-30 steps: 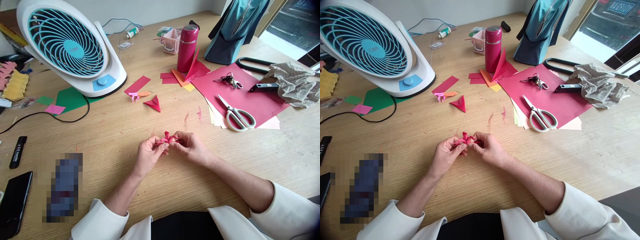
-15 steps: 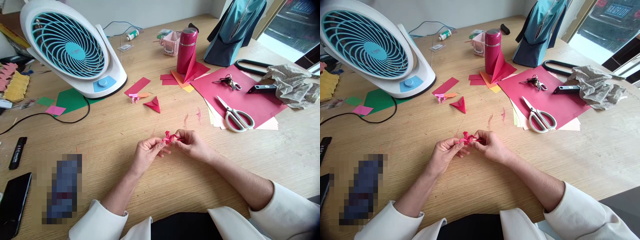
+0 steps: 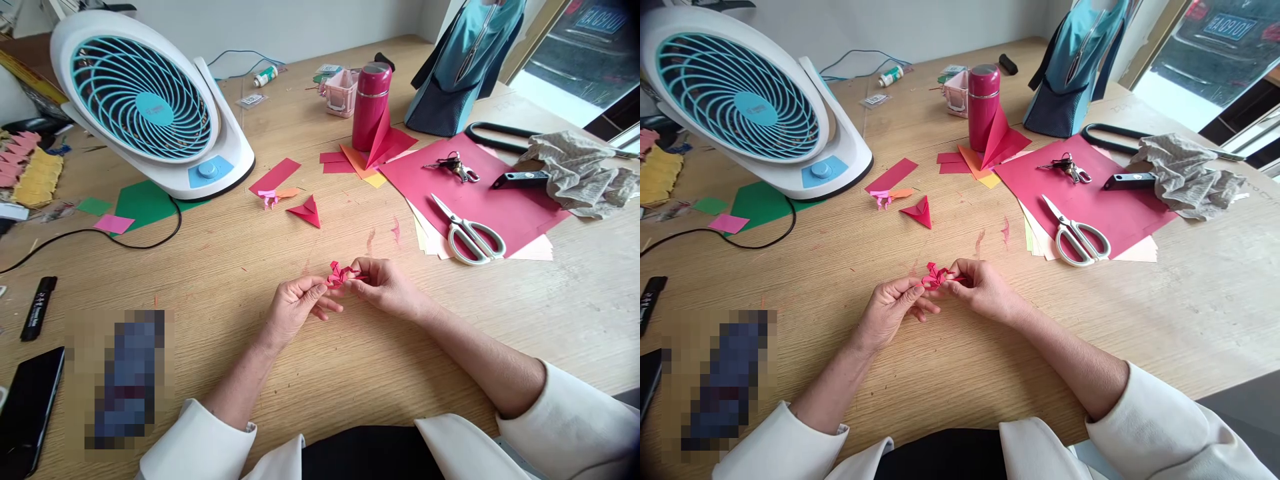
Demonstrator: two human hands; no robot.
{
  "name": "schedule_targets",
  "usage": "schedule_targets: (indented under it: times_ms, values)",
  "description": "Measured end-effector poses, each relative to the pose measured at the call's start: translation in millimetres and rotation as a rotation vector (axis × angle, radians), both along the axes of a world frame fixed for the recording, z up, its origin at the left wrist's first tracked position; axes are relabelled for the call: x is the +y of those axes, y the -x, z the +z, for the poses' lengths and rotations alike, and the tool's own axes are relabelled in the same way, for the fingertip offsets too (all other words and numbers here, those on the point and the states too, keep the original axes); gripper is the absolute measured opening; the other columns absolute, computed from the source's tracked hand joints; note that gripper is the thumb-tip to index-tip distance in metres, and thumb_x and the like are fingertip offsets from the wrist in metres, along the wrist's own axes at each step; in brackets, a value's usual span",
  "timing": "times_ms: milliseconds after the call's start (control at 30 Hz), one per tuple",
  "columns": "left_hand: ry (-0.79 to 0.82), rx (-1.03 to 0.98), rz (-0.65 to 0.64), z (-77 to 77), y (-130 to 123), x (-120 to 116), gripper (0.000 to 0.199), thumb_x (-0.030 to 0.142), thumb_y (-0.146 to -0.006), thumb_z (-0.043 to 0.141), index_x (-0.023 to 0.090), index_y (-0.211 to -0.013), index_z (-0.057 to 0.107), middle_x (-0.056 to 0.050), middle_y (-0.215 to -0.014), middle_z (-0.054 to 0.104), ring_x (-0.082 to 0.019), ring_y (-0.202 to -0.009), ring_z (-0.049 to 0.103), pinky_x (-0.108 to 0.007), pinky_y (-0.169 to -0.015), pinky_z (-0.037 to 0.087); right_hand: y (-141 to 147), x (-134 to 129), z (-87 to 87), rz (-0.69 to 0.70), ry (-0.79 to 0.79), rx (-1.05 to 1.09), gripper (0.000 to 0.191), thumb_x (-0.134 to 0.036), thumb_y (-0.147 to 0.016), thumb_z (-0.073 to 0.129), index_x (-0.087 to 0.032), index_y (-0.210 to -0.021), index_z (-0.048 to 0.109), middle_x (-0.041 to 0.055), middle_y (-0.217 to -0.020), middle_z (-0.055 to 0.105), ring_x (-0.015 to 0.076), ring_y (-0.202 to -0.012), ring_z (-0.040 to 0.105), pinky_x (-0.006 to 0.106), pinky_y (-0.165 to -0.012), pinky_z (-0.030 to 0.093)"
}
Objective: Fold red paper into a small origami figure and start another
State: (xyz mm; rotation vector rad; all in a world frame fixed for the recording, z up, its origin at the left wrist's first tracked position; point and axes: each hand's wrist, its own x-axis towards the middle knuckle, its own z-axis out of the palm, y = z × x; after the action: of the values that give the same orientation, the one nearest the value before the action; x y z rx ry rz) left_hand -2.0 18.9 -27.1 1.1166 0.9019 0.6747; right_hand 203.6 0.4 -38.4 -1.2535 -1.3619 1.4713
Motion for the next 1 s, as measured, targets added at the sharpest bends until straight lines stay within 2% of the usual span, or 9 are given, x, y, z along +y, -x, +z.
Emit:
schedule_targets:
  times_ms: [200,300,400,500,600,800,1000]
  values:
    - [-0.088,0.070,0.015,-3.7,0.8,1.0,0.034,0.038,-0.077,0.078,0.017,-0.104,0.075,-0.009,-0.106,0.077,-0.018,-0.081,0.073,-0.020,-0.052,0.057,1.9,-0.8,5.6,-0.006,-0.008,0.002,0.032,-0.044,-0.079,0.070,-0.016,-0.079,0.057,-0.0031,-0.066,0.050,0.0091,-0.057,0.038,0.024,-0.052,0.028]
    - [-0.140,0.072,0.049,-5.2,-1.3,1.1,0.033,0.033,-0.072,0.082,0.017,-0.100,0.074,-0.007,-0.102,0.076,-0.018,-0.085,0.069,-0.020,-0.053,0.057,4.1,-3.0,7.0,-0.004,-0.050,-0.036,0.025,-0.039,-0.082,0.066,-0.016,-0.077,0.056,-0.0048,-0.063,0.046,0.0087,-0.055,0.035,0.024,-0.051,0.027]
    - [-0.157,0.099,0.058,-4.7,-3.9,-0.3,0.028,0.031,-0.072,0.082,0.016,-0.094,0.072,-0.005,-0.095,0.074,-0.015,-0.080,0.065,-0.019,-0.055,0.055,7.0,-5.9,8.6,0.009,-0.075,-0.064,0.019,-0.033,-0.082,0.064,-0.017,-0.077,0.057,-0.0048,-0.063,0.046,0.0088,-0.055,0.037,0.024,-0.051,0.027]
    - [-0.189,0.140,0.066,-2.6,-5.9,-2.4,0.021,0.031,-0.075,0.079,0.015,-0.083,0.070,-0.001,-0.079,0.068,-0.010,-0.066,0.058,-0.018,-0.055,0.051,9.2,-8.3,10.4,0.039,-0.074,-0.103,0.015,-0.029,-0.083,0.064,-0.016,-0.077,0.058,-0.0049,-0.062,0.048,0.0089,-0.055,0.038,0.024,-0.051,0.027]
    - [-0.236,0.168,0.070,0.6,-6.8,-3.9,0.022,0.031,-0.076,0.078,0.014,-0.071,0.064,0.001,-0.066,0.061,-0.007,-0.058,0.051,-0.017,-0.053,0.046,9.1,-8.8,11.3,0.065,-0.075,-0.110,0.016,-0.030,-0.085,0.063,-0.016,-0.078,0.059,-0.0039,-0.063,0.051,0.0095,-0.057,0.041,0.024,-0.053,0.030]
    - [-0.204,0.155,0.086,3.5,-6.7,-3.4,0.023,0.033,-0.077,0.077,0.014,-0.074,0.063,-0.001,-0.073,0.065,-0.009,-0.061,0.054,-0.019,-0.056,0.047,6.0,-6.3,12.4,0.093,-0.023,0.011,0.031,-0.045,-0.085,0.066,-0.015,-0.088,0.062,0.0005,-0.075,0.059,0.0123,-0.066,0.048,0.026,-0.061,0.037]
    - [-0.245,0.208,0.080,-0.2,-8.5,-5.5,0.026,0.033,-0.075,0.080,0.015,-0.079,0.062,0.002,-0.067,0.063,-0.008,-0.061,0.055,-0.019,-0.058,0.045,9.0,-8.1,10.5,0.033,-0.049,-0.047,0.031,-0.046,-0.085,0.067,-0.015,-0.088,0.062,-0.0010,-0.071,0.057,0.0114,-0.062,0.045,0.025,-0.057,0.034]
